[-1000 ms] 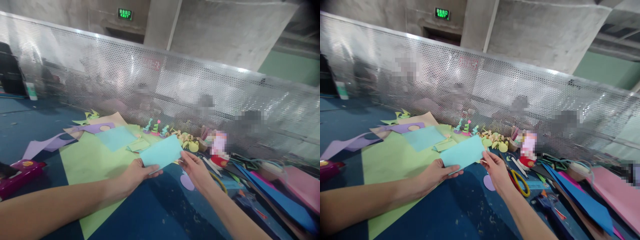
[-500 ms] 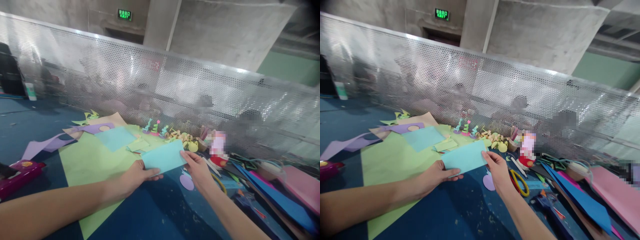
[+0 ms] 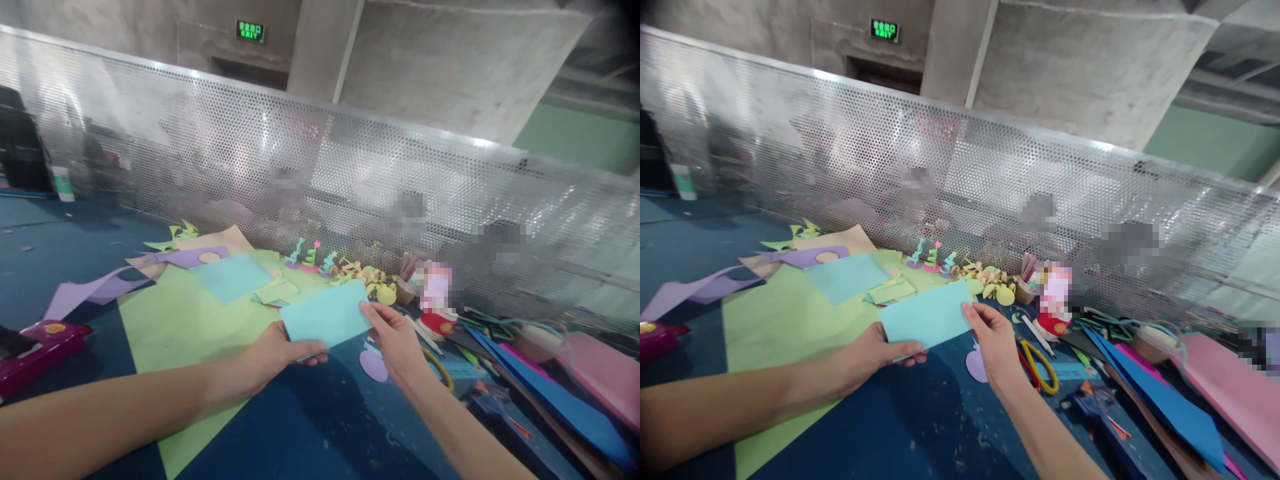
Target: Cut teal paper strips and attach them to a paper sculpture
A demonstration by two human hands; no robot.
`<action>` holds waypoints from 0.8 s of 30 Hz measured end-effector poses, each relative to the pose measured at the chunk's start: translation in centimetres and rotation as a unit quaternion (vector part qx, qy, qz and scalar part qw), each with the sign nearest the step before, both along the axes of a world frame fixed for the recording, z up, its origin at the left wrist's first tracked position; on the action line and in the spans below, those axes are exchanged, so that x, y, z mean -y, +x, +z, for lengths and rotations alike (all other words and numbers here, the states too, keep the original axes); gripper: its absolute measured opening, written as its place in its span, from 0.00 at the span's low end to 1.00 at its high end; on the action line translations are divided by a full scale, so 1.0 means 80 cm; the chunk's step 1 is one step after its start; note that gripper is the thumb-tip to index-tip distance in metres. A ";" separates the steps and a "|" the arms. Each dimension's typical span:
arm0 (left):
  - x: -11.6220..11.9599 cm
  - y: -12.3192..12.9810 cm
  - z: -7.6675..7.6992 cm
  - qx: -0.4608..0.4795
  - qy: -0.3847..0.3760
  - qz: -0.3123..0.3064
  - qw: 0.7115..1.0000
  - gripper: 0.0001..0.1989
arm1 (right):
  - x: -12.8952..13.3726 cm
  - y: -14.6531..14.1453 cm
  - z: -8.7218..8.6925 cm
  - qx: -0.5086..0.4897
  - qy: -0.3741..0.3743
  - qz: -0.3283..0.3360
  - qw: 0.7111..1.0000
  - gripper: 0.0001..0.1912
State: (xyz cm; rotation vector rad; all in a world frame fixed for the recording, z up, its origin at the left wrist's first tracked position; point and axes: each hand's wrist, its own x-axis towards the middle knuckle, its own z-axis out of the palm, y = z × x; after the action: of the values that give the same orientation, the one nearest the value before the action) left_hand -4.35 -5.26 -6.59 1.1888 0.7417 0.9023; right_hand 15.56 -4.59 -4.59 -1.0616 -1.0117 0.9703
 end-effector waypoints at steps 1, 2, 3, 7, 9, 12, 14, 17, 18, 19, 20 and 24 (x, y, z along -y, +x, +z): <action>0.000 0.000 0.000 -0.003 0.000 0.003 1.000 0.20 | 0.000 0.000 0.000 -0.007 0.002 0.001 1.000 0.13; -0.001 0.001 -0.001 -0.002 -0.001 0.006 1.000 0.20 | 0.001 -0.001 0.000 -0.018 0.005 0.005 1.000 0.13; -0.002 0.001 -0.002 0.002 -0.003 0.010 1.000 0.20 | 0.002 -0.003 -0.001 -0.033 0.007 0.015 0.999 0.13; -0.004 0.002 -0.006 0.033 -0.007 0.025 0.999 0.20 | 0.013 -0.019 -0.010 -0.032 -0.042 0.107 0.993 0.16; -0.004 0.003 -0.007 0.050 0.001 0.021 0.999 0.19 | 0.020 -0.030 -0.016 0.045 -0.089 0.159 0.982 0.15; -0.003 0.002 -0.006 0.063 0.007 0.017 0.998 0.17 | 0.028 -0.042 -0.020 0.144 -0.080 0.159 0.973 0.13; -0.002 0.002 -0.004 0.055 0.011 0.022 0.998 0.16 | 0.030 -0.045 -0.019 0.161 -0.050 0.111 0.979 0.11; -0.002 0.002 -0.002 0.043 0.018 0.027 0.999 0.15 | 0.030 -0.044 -0.015 0.159 -0.047 0.040 0.985 0.13; -0.002 0.002 -0.002 0.043 0.017 0.027 0.999 0.15 | 0.029 -0.043 -0.014 0.158 -0.055 0.030 0.985 0.14; -0.002 0.002 -0.002 0.043 0.015 0.027 0.999 0.16 | 0.029 -0.043 -0.014 0.157 -0.064 0.030 0.985 0.15; -0.002 0.003 -0.002 0.043 0.012 0.028 0.999 0.16 | 0.028 -0.041 -0.013 0.155 -0.067 0.036 0.985 0.15; -0.005 0.003 -0.003 0.041 0.005 0.040 0.998 0.17 | 0.015 -0.025 -0.011 0.097 -0.032 0.055 0.993 0.15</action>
State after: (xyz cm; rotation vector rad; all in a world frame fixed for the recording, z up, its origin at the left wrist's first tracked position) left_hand -4.08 -4.90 -6.80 1.1294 0.7234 1.0169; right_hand 13.59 -5.80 -5.48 -1.1812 -1.2149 1.0081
